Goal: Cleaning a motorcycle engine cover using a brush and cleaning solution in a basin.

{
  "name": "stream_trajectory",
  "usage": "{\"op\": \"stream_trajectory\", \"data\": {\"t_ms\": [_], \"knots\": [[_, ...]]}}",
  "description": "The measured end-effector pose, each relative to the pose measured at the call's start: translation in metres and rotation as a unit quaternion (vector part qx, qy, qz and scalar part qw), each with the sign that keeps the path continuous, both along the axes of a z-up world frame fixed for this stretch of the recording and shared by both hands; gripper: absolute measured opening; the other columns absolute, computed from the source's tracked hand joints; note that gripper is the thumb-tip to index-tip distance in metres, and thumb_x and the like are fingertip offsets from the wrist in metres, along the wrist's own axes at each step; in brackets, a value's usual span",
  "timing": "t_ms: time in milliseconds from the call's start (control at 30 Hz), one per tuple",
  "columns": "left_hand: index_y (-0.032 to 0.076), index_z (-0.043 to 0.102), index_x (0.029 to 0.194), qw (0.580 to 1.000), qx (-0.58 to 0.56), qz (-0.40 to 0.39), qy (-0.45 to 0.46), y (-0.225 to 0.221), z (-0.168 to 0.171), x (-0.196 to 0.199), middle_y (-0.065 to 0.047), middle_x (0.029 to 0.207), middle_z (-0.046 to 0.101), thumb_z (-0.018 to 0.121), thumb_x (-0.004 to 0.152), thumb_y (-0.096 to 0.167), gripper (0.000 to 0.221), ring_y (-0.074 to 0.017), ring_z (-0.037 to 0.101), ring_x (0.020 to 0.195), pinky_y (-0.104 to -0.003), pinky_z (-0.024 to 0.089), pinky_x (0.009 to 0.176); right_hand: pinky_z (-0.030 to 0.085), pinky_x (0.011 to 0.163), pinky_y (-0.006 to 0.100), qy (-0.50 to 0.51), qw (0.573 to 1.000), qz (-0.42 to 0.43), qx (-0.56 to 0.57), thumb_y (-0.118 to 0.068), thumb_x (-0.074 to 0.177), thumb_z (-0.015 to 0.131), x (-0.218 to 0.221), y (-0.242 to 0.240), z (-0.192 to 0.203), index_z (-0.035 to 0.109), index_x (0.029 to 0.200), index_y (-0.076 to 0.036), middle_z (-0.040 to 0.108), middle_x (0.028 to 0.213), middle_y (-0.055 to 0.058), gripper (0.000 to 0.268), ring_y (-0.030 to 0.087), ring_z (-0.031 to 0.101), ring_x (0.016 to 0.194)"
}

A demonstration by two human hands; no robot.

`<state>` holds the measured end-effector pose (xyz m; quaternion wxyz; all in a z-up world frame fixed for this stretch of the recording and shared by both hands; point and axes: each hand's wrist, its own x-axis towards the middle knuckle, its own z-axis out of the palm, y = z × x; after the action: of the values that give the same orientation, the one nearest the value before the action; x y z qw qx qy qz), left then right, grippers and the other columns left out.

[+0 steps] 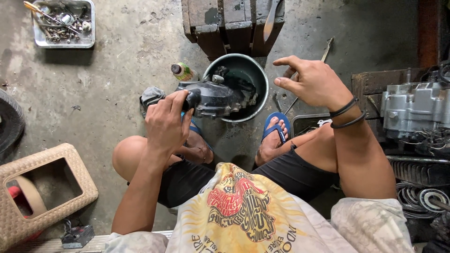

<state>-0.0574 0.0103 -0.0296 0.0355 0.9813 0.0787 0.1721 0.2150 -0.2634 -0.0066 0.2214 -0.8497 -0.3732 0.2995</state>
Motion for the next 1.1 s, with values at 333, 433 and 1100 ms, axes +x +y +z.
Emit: {"op": "stream_trajectory", "data": {"t_ms": [333, 433, 1100], "knots": [[0.015, 0.060, 0.139, 0.999, -0.030, -0.025, 0.000, -0.004, 0.005, 0.016, -0.006, 0.121, 0.063, 0.062, 0.095, 0.029, 0.046, -0.0271, 0.067, 0.099, -0.038, 0.051, 0.078, 0.053, 0.077, 0.048, 0.002, 1.000, -0.006, 0.006, -0.034, 0.097, 0.067, -0.001, 0.001, -0.001, 0.063, 0.138, -0.023, 0.076, 0.097, 0.003, 0.043, 0.030, 0.073, 0.088], [0.016, 0.057, 0.141, 0.997, -0.061, -0.027, 0.042, -0.001, 0.009, 0.025, -0.007, 0.122, 0.061, 0.061, 0.094, 0.022, 0.048, -0.0320, 0.067, 0.102, -0.041, 0.054, 0.082, 0.053, 0.078, 0.048, 0.003, 1.000, -0.004, 0.004, -0.034, 0.096, 0.067, -0.002, 0.001, 0.002, 0.063, 0.138, -0.022, 0.076, 0.097, 0.004, 0.043, 0.031, 0.073, 0.089], [0.017, 0.046, 0.135, 0.928, -0.240, -0.139, 0.248, 0.030, 0.048, 0.118, -0.011, 0.139, 0.054, 0.050, 0.093, -0.003, 0.047, -0.0319, 0.060, 0.108, -0.047, 0.049, 0.075, 0.051, 0.079, 0.044, -0.001, 1.000, -0.011, -0.021, -0.040, 0.100, 0.063, -0.010, 0.002, 0.014, 0.061, 0.140, -0.018, 0.075, 0.104, 0.006, 0.046, 0.028, 0.069, 0.090]]}}
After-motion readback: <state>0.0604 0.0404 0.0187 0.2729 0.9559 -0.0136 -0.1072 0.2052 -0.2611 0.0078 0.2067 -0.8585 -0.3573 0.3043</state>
